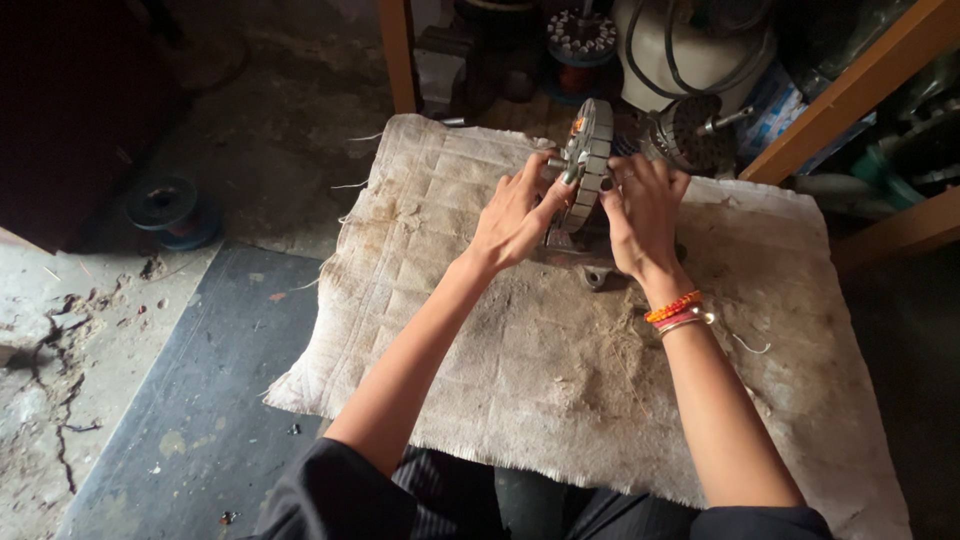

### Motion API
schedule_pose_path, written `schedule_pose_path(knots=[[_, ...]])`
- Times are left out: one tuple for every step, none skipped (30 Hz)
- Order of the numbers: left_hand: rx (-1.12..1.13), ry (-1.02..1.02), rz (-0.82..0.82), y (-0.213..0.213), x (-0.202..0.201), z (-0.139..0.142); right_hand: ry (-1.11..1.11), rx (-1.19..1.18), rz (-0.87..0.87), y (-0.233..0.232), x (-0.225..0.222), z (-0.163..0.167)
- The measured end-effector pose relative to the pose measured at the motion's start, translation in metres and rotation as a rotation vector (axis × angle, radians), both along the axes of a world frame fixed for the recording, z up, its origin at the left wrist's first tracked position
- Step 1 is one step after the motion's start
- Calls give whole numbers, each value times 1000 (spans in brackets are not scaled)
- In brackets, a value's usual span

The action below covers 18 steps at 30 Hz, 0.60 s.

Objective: The person sits at a workbench where a circular rotor with copper windings is clamped in a vise. The person threads and winds thin wire around the rotor's slots, pressing and adjusting the wire into place with both hands and rotating the rotor to work around it.

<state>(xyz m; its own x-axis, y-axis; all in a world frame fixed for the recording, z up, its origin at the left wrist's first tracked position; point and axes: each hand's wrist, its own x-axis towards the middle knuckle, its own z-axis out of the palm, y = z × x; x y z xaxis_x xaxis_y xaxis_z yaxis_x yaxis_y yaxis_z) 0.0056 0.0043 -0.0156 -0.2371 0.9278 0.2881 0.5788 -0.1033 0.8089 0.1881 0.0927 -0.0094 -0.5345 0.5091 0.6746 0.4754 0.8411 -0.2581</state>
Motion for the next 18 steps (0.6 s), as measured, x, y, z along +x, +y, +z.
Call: schedule_pose_path(knots=[[-8,-4,5,0,1,0,-8,4,-3,0,0,0],[-14,-5,4,1,1,0,-16,7,-6,0,0,0],[-21,-7,3,2,1,-1,-24,11,-9,1,1,-1],[-30,-8,4,2,1,-1,-18,13,-4,1,1,-1],[-17,-13,2,2,1,-1,-10,16,1,1,1,-1],[-4,-19,0,3,1,-1,-2,17,7,1,1,-2],[8,-24,-2,3,1,-2,1,26,11,1,1,-2],[18,-28,0,2,1,-2,4,35,14,1,2,-2],[29,-31,2,2,1,-2,8,46,17,1,2,-2],[41,-33,4,2,2,-1,4,46,19,1,2,-2],[3,-34,3,1,1,-1,-2,45,20,1,2,-1],[-34,-35,2,1,1,0,-9,45,21,0,3,-1],[-70,-37,2,0,1,1,-15,29,18,0,4,0],[-45,-31,-2,0,1,2,-19,14,17,0,4,0],[-22,-25,-4,-2,1,2,-25,-4,17,0,3,0],[-1,-20,-7,-3,2,2,-27,-1,10,0,3,1],[14,-25,-11,-4,2,2,-29,5,1,0,2,1],[30,-29,-16,-5,2,1,-30,13,-8,0,2,1]])
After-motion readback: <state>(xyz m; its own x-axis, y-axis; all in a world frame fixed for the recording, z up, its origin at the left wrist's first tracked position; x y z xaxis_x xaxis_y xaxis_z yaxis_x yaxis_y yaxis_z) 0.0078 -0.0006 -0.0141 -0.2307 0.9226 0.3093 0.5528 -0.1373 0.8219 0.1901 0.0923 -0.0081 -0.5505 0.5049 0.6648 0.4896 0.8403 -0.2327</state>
